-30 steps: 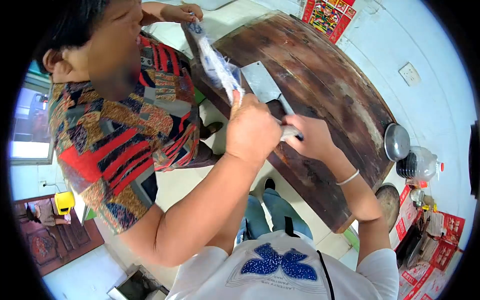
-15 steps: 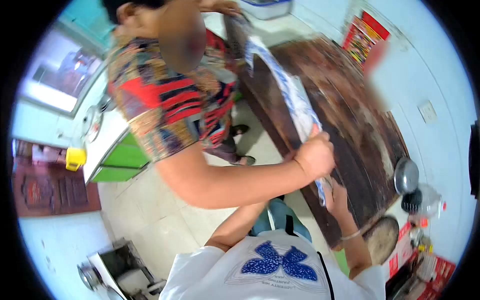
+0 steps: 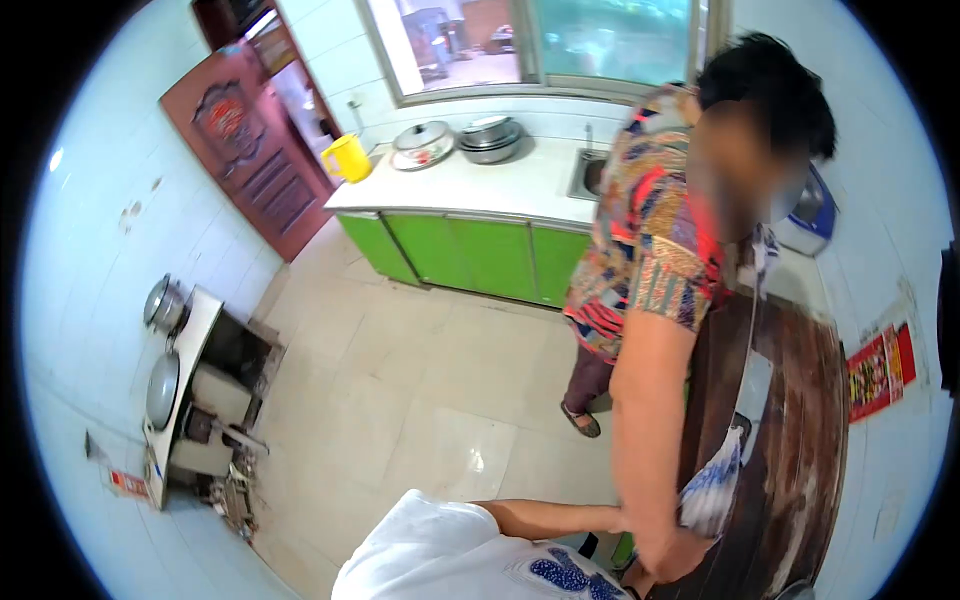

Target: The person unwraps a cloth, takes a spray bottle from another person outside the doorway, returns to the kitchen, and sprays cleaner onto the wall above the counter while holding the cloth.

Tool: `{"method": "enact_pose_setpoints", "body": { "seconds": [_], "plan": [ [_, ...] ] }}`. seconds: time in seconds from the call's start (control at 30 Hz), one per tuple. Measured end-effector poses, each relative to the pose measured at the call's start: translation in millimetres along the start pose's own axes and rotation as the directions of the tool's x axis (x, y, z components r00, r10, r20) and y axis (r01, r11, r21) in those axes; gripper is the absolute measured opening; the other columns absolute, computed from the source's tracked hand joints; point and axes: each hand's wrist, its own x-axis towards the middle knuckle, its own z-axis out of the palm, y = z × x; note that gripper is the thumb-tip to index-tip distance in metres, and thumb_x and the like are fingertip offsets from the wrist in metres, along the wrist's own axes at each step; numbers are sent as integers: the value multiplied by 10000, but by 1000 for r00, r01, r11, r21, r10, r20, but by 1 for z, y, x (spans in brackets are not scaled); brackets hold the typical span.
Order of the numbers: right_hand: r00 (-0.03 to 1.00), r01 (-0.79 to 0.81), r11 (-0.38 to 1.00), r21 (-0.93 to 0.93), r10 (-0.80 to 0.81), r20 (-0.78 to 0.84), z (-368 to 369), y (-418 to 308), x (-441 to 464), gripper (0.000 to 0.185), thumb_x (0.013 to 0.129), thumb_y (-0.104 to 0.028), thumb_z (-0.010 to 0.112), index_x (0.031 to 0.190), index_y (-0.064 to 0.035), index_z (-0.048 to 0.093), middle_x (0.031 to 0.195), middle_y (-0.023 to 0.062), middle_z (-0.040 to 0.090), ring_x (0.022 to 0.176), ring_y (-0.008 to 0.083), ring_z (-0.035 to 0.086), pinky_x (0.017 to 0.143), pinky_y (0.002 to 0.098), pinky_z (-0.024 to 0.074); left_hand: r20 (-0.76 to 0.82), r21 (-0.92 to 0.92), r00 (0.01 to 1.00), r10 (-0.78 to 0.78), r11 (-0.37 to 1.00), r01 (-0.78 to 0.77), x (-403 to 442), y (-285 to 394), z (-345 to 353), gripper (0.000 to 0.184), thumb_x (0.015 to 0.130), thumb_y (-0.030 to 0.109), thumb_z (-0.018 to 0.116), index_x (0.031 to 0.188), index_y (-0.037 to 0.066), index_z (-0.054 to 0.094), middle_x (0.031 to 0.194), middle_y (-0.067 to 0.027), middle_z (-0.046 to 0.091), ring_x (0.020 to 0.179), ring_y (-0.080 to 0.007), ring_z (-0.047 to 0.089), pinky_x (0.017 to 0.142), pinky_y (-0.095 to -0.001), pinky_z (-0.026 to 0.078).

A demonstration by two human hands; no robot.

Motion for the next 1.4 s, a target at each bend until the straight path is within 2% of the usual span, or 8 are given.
{"method": "enact_pose_setpoints", "body": {
  "seconds": [0.33, 0.5, 0.63, 0.73, 0.9, 1.2, 1.27, 1.4],
  "plan": [
    [853, -512, 835, 202, 466, 235, 6, -148, -28, 382, 986, -175, 433, 634, -30, 405, 511, 127, 288, 454, 317, 321, 469, 418, 277, -27, 681, 999, -35, 731, 44, -122, 18, -34, 352, 974, 153, 403, 1284, 5, 478, 1235, -108, 569, 1147, -200, 505, 976, -354, 388],
    [871, 490, 841, 229, -481, -98, 63, -182, -52, 242, 868, -69, 526, 1039, 93, 583, 718, 206, 552, 591, 376, 539, 508, 467, 416, -61, 386, 859, 509, 805, -450, -170, -79, -91, 480, 983, 260, 439, 1390, 14, 372, 1355, -119, 460, 1210, -206, 431, 1042, -357, 333],
    [819, -256, 797, 547, -122, 561, 61, -245, -45, 335, 938, -251, 535, 813, 56, 590, 691, 252, 582, 616, 362, 593, 562, 434, 451, -457, 380, 888, 50, 913, 144, -281, 20, -74, 403, 939, 327, 548, 1135, -24, 575, 985, -95, 645, 881, -156, 581, 795, -323, 483],
    [693, -408, 751, 520, -116, 711, 44, -248, -33, 366, 953, -308, 534, 892, 45, 610, 794, 178, 653, 725, 225, 629, 642, 374, 487, -431, 285, 883, 187, 956, -63, -281, -26, -92, 345, 926, 263, 581, 1122, -21, 577, 952, -77, 640, 851, -128, 570, 772, -288, 485],
    [495, -856, -300, 421, -240, 835, 4, -249, 37, 351, 965, -338, 525, 1208, -85, 524, 1116, 4, 600, 972, 114, 568, 846, 290, 447, -551, 546, 774, 312, 836, 52, -261, 6, -84, 315, 898, 256, 586, 1079, 0, 562, 873, -207, 651, 806, -303, 638, 735, -375, 497],
    [587, -769, 111, 629, -267, 764, 35, -334, -15, 256, 937, -229, 580, 1135, -66, 574, 1002, 14, 621, 923, 117, 579, 769, 265, 457, -587, 603, 783, 205, 756, 255, -367, -33, -68, 412, 869, 168, 544, 1250, 35, 461, 988, -305, 604, 890, -431, 607, 752, -475, 487],
    [146, -979, 76, 188, -376, 915, 58, -341, -46, 252, 944, -193, 563, 1140, -35, 561, 1035, 45, 628, 941, 132, 596, 776, 274, 481, -694, 520, 682, 229, 815, 255, -431, -67, -55, 418, 881, 191, 561, 1257, 32, 474, 1026, -268, 617, 931, -368, 613, 794, -428, 484],
    [-18, -884, 421, 201, -461, 887, 79, -413, -103, 264, 953, -176, 540, 1154, -4, 542, 1070, 79, 629, 962, 149, 608, 810, 291, 494, -866, 147, 486, 119, 989, 21, -558, -82, -12, 434, 914, 263, 595, 1273, 36, 509, 1112, -107, 628, 1017, -169, 565, 895, -308, 447]
  ]
}}
